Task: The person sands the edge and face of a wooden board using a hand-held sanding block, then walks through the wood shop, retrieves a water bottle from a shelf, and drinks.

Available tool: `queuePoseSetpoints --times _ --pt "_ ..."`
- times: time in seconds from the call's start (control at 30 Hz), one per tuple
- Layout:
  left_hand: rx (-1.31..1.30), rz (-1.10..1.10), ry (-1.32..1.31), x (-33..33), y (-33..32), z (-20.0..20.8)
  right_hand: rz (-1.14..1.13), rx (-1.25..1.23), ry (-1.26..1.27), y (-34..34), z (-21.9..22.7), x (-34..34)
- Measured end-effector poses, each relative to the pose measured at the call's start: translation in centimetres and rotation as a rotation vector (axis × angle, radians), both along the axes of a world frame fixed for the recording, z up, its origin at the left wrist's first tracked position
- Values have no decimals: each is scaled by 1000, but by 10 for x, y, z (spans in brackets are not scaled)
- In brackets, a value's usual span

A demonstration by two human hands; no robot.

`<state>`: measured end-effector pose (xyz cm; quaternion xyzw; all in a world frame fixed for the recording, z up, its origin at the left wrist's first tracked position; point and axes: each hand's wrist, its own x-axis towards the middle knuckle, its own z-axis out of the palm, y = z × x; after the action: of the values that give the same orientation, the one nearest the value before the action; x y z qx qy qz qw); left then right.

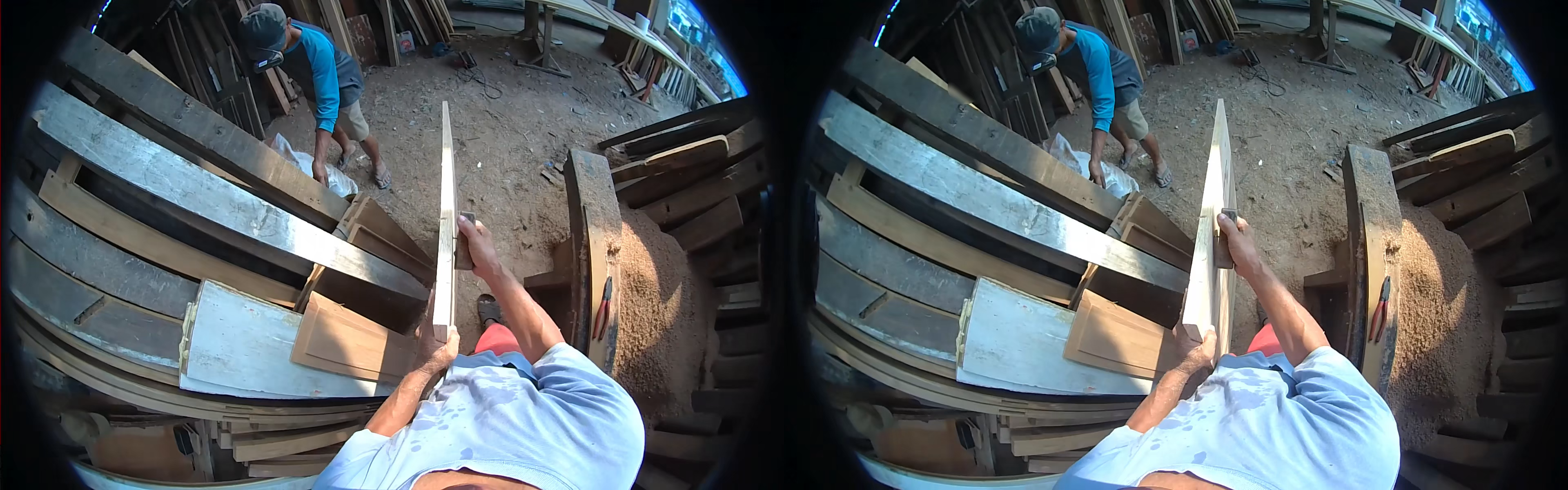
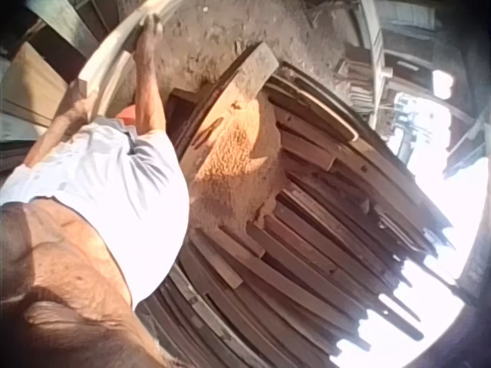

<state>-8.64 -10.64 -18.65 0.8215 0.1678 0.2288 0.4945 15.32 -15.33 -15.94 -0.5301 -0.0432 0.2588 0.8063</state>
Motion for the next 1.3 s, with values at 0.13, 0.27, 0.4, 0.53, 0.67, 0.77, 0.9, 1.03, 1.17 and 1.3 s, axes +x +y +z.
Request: queuePoseSetpoints --times 0.13,0.27,0.4,0.53,0.67,0.77,0.9,1.03,1.17,1.3 --pt "-21 -123 64 20 5 28 -66 -150 -124 -17 39 -23" --pt "-27 -212 -113 34 2 40 196 -51 33 -53 73 -53" --pt "-44 -381 -176 34 11 5 103 -69 -92 -71 119 -104" --pt "-42 -458 -236 38 -4 42 135 -362 -404 -86 127 -123" --pt "-66 -469 -256 37 -7 28 58 -481 -470 -78 119 -114" --pt "7 -474 -217 33 -9 26 0 -550 -520 -66 96 -76" --pt "221 -415 -250 32 -11 37 -44 -595 -512 -40 66 1" --pt "219 -402 -169 31 -9 39 -25 -563 -460 -17 39 69" --pt "68 -440 -123 24 -12 30 -118 -570 -473 -15 30 85" --pt "21 -431 -121 15 -16 19 -91 -524 -423 -18 36 75"
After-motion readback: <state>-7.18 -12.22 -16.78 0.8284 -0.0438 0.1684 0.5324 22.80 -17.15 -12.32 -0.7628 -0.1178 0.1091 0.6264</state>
